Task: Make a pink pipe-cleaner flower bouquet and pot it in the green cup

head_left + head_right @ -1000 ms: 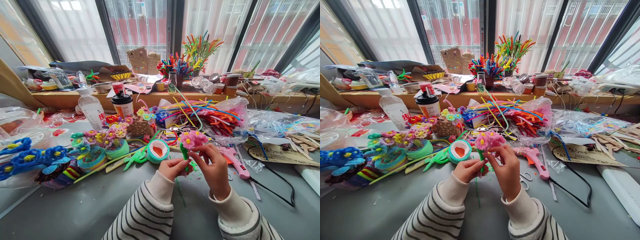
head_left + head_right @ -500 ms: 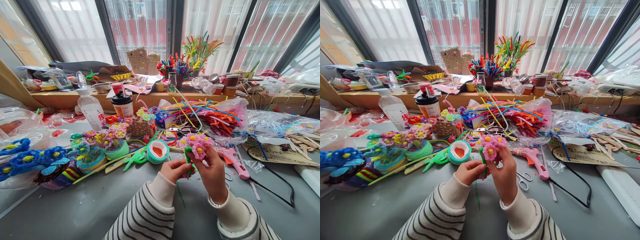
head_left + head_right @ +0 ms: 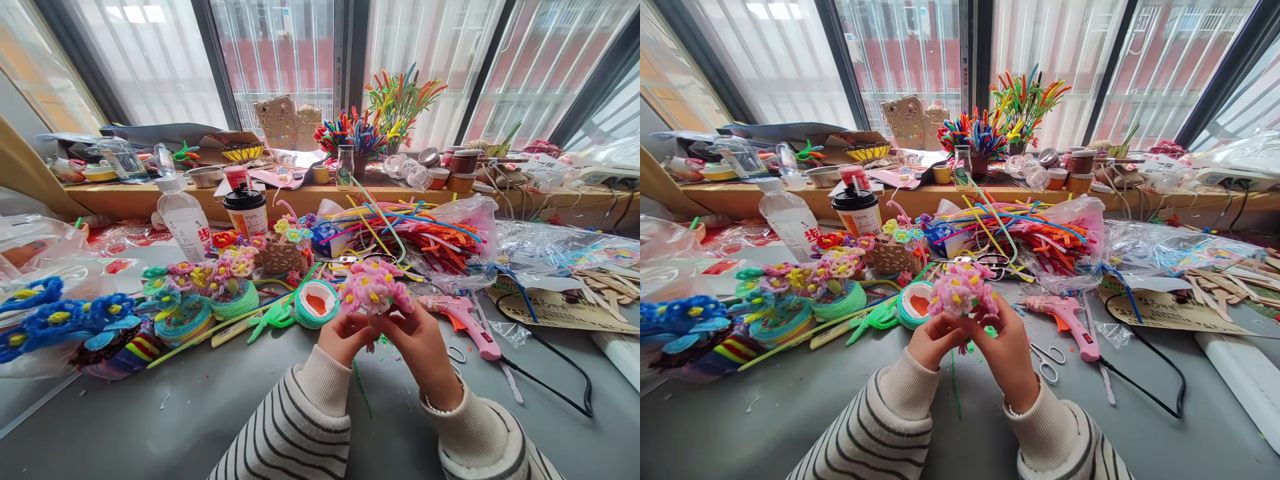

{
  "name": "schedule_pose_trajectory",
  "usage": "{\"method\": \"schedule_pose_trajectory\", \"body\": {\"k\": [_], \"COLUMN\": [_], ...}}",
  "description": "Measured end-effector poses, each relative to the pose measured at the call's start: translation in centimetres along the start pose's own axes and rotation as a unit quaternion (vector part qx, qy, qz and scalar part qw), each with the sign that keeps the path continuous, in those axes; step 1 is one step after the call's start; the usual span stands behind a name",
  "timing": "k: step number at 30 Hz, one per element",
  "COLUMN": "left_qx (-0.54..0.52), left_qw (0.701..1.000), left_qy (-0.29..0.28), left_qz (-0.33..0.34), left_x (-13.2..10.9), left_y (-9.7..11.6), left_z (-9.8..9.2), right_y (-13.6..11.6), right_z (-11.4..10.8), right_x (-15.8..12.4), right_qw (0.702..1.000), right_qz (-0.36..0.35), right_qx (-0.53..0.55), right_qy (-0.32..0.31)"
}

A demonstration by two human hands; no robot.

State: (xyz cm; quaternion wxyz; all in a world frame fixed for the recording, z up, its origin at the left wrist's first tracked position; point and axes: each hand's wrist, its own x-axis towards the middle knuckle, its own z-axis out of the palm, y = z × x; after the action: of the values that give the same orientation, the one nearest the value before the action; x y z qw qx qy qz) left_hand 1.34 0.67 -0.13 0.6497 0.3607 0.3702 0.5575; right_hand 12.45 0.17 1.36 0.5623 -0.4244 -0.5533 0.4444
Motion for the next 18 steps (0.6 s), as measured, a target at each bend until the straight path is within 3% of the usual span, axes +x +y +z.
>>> {"method": "schedule_pose_trajectory", "body": {"k": [6, 13, 18], "left_qx": [-0.008, -0.039, -0.073], "left_qw": [0.997, 0.994, 0.985], "left_qy": [0.073, 0.104, 0.159], "left_qz": [0.015, -0.022, -0.003], "left_x": [-0.21, -0.28, -0.03], "left_y": [0.47, 0.56, 0.72], "left_z": [0.54, 0.48, 0.22], "right_y": [-0.22, -0.14, -0.42], "right_z": [-0.01, -0.04, 0.17], "right_x": [-0.06, -0.20, -0.30], "right_qw": [0.999, 1.000, 0.999], "right_qz": [0.019, -0.009, 0.021], "right_qx": [0.021, -0.012, 0.016], "right_qy": [-0.042, 0.008, 0.046]}}
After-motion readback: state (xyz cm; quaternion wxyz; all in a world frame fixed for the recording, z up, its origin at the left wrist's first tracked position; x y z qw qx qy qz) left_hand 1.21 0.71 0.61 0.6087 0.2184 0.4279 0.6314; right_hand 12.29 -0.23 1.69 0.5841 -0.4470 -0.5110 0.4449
